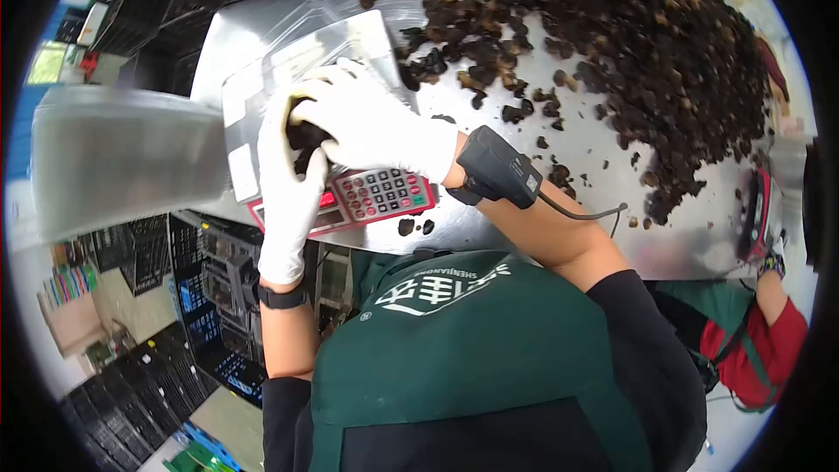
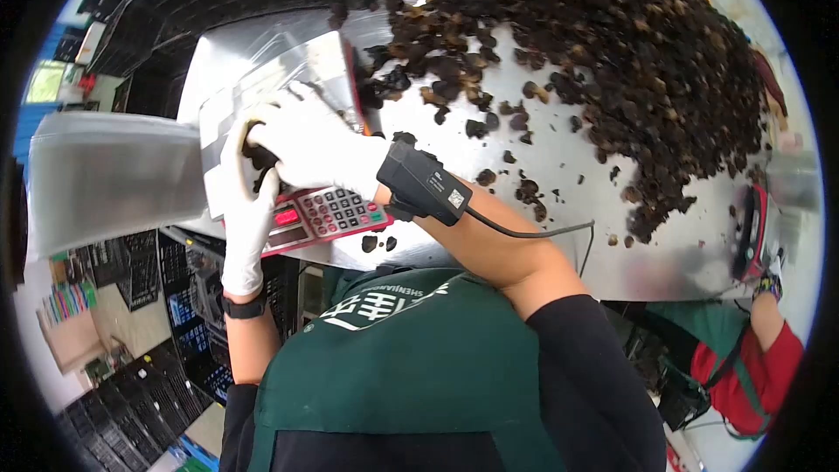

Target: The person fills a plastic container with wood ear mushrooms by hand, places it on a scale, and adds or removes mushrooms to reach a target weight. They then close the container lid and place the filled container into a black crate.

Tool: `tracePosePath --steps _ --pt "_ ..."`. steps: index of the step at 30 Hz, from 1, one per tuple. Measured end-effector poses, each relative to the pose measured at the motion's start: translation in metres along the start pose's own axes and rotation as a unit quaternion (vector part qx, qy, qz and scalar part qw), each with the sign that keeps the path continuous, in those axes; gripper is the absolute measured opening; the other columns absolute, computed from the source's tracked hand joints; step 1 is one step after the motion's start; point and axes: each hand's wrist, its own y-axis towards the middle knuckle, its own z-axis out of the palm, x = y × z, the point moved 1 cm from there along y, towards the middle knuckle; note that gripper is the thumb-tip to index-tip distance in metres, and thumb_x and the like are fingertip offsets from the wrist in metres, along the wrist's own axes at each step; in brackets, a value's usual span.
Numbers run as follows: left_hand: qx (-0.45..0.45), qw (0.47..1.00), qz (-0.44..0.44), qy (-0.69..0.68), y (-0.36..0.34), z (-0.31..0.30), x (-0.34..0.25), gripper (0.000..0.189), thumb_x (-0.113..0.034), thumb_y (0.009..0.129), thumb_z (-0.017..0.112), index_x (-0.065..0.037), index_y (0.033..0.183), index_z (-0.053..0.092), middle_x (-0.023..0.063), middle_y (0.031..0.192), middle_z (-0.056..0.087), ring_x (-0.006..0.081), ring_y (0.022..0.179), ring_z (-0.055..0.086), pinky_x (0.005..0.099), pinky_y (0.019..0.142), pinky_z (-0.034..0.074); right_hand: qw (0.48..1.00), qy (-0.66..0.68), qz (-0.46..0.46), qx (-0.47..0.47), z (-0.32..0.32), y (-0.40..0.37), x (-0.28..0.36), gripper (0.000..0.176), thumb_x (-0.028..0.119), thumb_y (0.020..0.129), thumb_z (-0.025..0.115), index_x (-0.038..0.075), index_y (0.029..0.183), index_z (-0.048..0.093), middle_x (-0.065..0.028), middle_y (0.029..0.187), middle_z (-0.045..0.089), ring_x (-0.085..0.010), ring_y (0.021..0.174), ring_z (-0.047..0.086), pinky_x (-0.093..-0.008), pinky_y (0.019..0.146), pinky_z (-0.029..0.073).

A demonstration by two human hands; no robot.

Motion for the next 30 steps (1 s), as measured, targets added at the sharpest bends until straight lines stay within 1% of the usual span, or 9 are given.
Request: tracePosePath --steps 3,5,6,9,12,17,22,26,30 --pt "0.005 1.0 -0.009 -0.023 -0.003 0.006 0.011 0.071 0.0 0.083 0.064 -0.002 0.149 0.038 0.0181 0.143 0.047 0.0292 0.131 0.049 0.0389 0.107 0.043 0.998 0.05 0.028 -0.008 -0.035 -0.007 -0.006 0.046 0.016 0.076 0.071 0.01 0.122 0.063 -0.0114 0.138 0.053 -0.0301 0.128 0.048 -0.0443 0.108 0.038" --pt "0.006 0.994 0.046 0.095 -0.004 0.0 0.007 0.072 -0.004 0.085 0.068 -0.003 0.15 0.037 0.0176 0.145 0.047 0.0306 0.132 0.047 0.04 0.108 0.042 0.986 0.14 0.095 -0.007 -0.067 -0.022 -0.015 0.047 0.016 0.078 0.07 0.011 0.125 0.063 -0.0113 0.14 0.052 -0.0291 0.127 0.049 -0.0416 0.106 0.041" --pt "0.015 0.997 -0.062 0.037 -0.006 -0.005 0.001 0.073 -0.008 0.086 0.07 -0.004 0.15 0.037 0.0171 0.146 0.047 0.0303 0.134 0.046 0.0405 0.111 0.038 0.979 0.131 0.151 -0.039 -0.076 -0.037 -0.025 0.047 0.014 0.08 0.07 0.01 0.126 0.064 -0.0107 0.14 0.053 -0.0277 0.126 0.052 -0.0392 0.105 0.042" --pt "-0.095 0.995 -0.012 0.019 0.008 -0.037 0.018 0.065 -0.008 0.088 0.067 -0.004 0.148 0.042 0.0164 0.143 0.05 0.0269 0.132 0.048 0.0379 0.11 0.039 0.958 0.048 0.258 -0.12 -0.101 -0.104 -0.072 0.039 0.014 0.082 0.071 0.008 0.121 0.068 -0.0116 0.126 0.063 -0.0256 0.117 0.06 -0.034 0.1 0.047" --pt "-0.161 0.986 -0.039 -0.028 0.034 -0.074 0.049 0.052 -0.016 0.092 0.066 -0.004 0.141 0.051 0.0172 0.139 0.055 0.0272 0.129 0.053 0.0393 0.109 0.04 0.908 0.049 0.402 -0.104 -0.115 -0.18 -0.094 0.035 0.01 0.085 0.069 0.007 0.12 0.067 -0.0101 0.125 0.064 -0.0227 0.117 0.06 -0.0335 0.101 0.046" --pt "-0.09 0.989 -0.034 0.115 0.061 -0.102 0.049 0.05 -0.025 0.095 0.064 -0.007 0.141 0.052 0.0165 0.137 0.058 0.0231 0.129 0.053 0.0346 0.108 0.039 0.9 -0.219 0.376 -0.029 -0.122 -0.263 -0.101 0.04 0.011 0.085 0.069 0.009 0.124 0.064 -0.0111 0.129 0.061 -0.0297 0.121 0.055 -0.0381 0.107 0.041" --pt "-0.037 0.993 0.057 0.099 0.063 -0.059 0.026 0.049 -0.027 0.094 0.065 -0.01 0.139 0.054 0.0127 0.137 0.058 0.0252 0.125 0.055 0.0351 0.106 0.04 0.901 -0.155 0.404 -0.019 -0.124 -0.265 -0.092 0.031 0.012 0.085 0.069 0.005 0.115 0.066 -0.0127 0.121 0.063 -0.0309 0.112 0.058 -0.0381 0.1 0.045" --pt "0.06 0.975 0.173 0.126 0.054 -0.016 -0.008 0.065 -0.031 0.085 0.075 -0.012 0.143 0.051 0.017 0.147 0.046 0.0352 0.136 0.044 0.0438 0.113 0.036 0.913 -0.175 0.362 -0.075 -0.123 -0.227 -0.074 0.027 0.013 0.083 0.07 0.005 0.109 0.067 -0.0134 0.117 0.064 -0.0314 0.111 0.06 -0.0379 0.098 0.047" --pt "0.119 0.962 0.168 0.181 0.043 0.015 0.005 0.08 -0.028 0.075 0.08 -0.012 0.146 0.047 0.0166 0.149 0.045 0.0377 0.141 0.037 0.049 0.116 0.03 0.945 -0.073 0.312 -0.07 -0.085 -0.185 -0.061 0.029 0.011 0.081 0.069 0.007 0.11 0.067 -0.0142 0.118 0.063 -0.032 0.114 0.059 -0.0388 0.099 0.047"
